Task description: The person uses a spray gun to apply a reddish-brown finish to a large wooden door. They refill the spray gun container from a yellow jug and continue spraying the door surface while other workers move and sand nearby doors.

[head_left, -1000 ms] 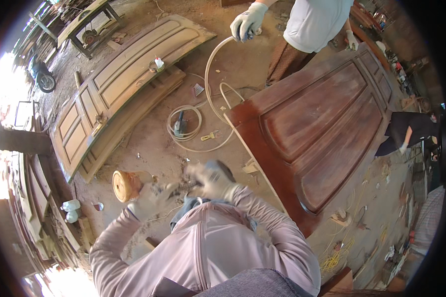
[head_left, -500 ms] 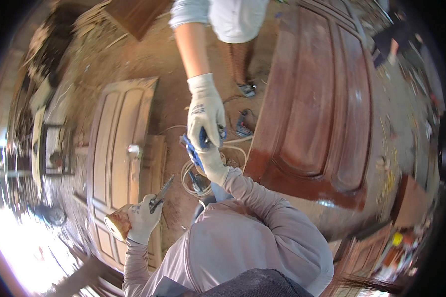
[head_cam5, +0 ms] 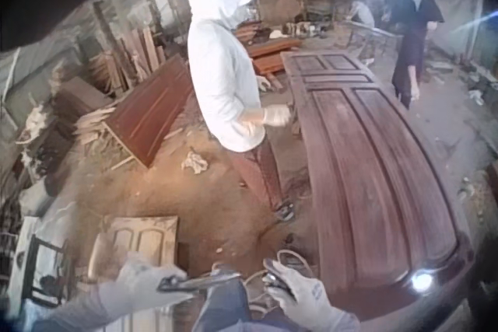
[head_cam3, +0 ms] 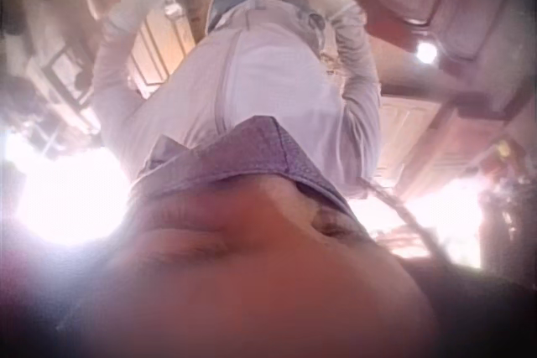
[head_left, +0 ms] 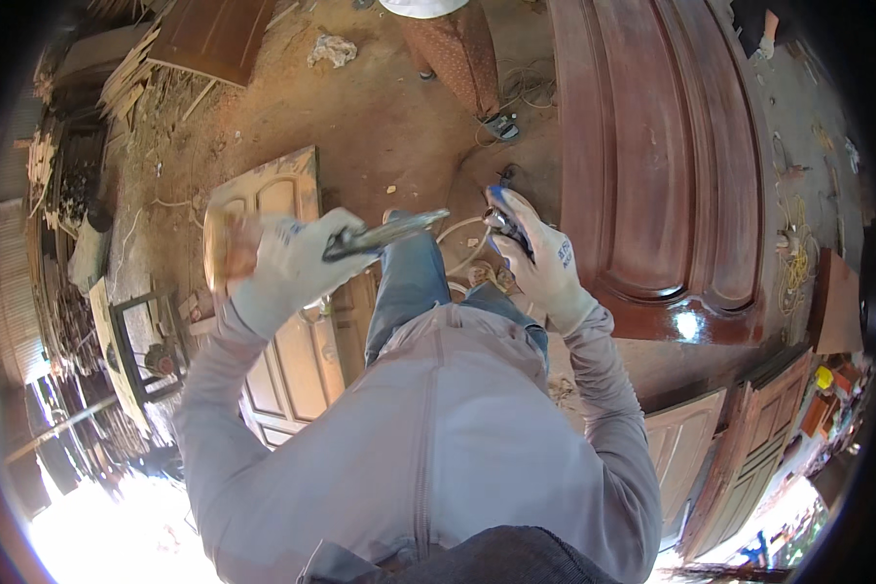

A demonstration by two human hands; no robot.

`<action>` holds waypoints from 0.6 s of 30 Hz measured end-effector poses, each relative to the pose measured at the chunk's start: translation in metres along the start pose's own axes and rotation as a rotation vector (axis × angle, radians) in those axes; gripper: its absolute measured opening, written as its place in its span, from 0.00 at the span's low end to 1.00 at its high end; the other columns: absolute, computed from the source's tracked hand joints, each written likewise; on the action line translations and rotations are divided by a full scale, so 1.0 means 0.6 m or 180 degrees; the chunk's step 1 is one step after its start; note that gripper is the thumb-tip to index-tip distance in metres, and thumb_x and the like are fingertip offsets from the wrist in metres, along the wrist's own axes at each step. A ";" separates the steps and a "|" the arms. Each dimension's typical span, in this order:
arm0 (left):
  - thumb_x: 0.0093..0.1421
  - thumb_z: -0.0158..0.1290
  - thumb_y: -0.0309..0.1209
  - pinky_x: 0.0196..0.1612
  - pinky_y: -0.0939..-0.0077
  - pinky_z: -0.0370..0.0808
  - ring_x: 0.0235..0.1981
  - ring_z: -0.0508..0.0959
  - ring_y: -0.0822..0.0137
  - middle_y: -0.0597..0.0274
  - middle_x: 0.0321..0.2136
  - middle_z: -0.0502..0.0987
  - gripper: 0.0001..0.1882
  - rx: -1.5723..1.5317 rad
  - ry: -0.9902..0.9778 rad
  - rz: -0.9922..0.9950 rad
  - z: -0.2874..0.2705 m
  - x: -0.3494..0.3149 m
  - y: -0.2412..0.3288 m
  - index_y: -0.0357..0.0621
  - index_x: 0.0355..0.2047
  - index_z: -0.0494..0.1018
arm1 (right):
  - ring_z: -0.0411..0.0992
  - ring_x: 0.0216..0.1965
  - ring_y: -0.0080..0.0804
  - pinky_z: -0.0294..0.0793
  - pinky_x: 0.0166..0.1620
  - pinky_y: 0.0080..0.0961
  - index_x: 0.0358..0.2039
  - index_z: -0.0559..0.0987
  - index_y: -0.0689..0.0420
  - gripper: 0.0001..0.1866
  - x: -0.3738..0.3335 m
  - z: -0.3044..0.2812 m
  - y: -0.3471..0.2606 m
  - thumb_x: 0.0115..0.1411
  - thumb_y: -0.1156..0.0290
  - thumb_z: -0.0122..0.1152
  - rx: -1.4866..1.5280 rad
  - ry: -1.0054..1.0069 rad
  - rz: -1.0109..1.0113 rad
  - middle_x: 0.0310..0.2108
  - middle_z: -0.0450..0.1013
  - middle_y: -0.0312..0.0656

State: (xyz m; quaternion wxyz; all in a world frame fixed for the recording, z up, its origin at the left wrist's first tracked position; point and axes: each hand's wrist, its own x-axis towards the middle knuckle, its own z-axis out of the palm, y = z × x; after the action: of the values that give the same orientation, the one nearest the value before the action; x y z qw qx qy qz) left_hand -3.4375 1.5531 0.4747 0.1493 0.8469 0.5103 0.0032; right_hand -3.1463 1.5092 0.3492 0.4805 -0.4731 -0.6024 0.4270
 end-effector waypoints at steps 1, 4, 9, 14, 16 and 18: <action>0.50 0.69 0.45 0.30 0.69 0.70 0.22 0.78 0.64 0.67 0.19 0.77 0.19 0.0049 -0.0018 0.0254 -0.017 0.036 -0.017 0.53 0.37 0.79 | 0.80 0.43 0.39 0.77 0.45 0.29 0.61 0.72 0.58 0.27 0.019 0.008 -0.005 0.61 0.72 0.64 -0.0143 -0.0024 -0.0103 0.45 0.80 0.47; 0.47 0.70 0.44 0.32 0.65 0.67 0.20 0.74 0.62 0.69 0.18 0.76 0.18 0.0243 0.0078 0.1169 -0.063 0.150 -0.058 0.54 0.36 0.78 | 0.80 0.41 0.40 0.78 0.44 0.30 0.59 0.74 0.59 0.27 0.079 0.028 -0.025 0.59 0.70 0.66 -0.0296 0.0144 -0.0045 0.42 0.80 0.47; 0.45 0.72 0.39 0.34 0.66 0.65 0.22 0.71 0.61 0.69 0.17 0.73 0.18 0.0376 0.0380 0.2405 -0.130 0.281 -0.198 0.52 0.34 0.77 | 0.81 0.37 0.37 0.78 0.41 0.30 0.56 0.78 0.52 0.25 0.223 0.095 -0.024 0.58 0.61 0.67 -0.0969 0.0133 0.0004 0.38 0.82 0.41; 0.46 0.72 0.40 0.26 0.71 0.66 0.16 0.72 0.67 0.71 0.14 0.71 0.17 0.0203 -0.0181 0.2703 -0.194 0.402 -0.345 0.51 0.30 0.76 | 0.79 0.31 0.38 0.76 0.34 0.30 0.56 0.79 0.47 0.27 0.362 0.189 -0.030 0.57 0.51 0.67 -0.1445 0.0279 -0.0442 0.33 0.82 0.37; 0.44 0.74 0.35 0.22 0.74 0.67 0.15 0.73 0.69 0.69 0.13 0.73 0.18 0.0030 -0.0624 0.2718 -0.240 0.445 -0.392 0.47 0.29 0.76 | 0.79 0.30 0.37 0.76 0.32 0.30 0.55 0.79 0.47 0.27 0.409 0.233 -0.039 0.57 0.51 0.67 -0.1273 0.0556 -0.0510 0.31 0.81 0.35; 0.44 0.74 0.33 0.20 0.77 0.66 0.14 0.74 0.72 0.67 0.13 0.73 0.18 -0.0054 -0.0713 0.2942 -0.282 0.492 -0.406 0.45 0.29 0.75 | 0.79 0.27 0.35 0.74 0.29 0.30 0.51 0.81 0.47 0.23 0.451 0.267 -0.050 0.57 0.54 0.67 -0.1376 0.0839 -0.0389 0.27 0.80 0.34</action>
State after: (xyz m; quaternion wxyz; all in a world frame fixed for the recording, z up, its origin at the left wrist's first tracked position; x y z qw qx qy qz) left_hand -3.5333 1.9564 0.5306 0.1933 0.9791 0.0607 -0.0178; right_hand -3.3332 1.7591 0.3975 0.4675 -0.5791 -0.6393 0.1932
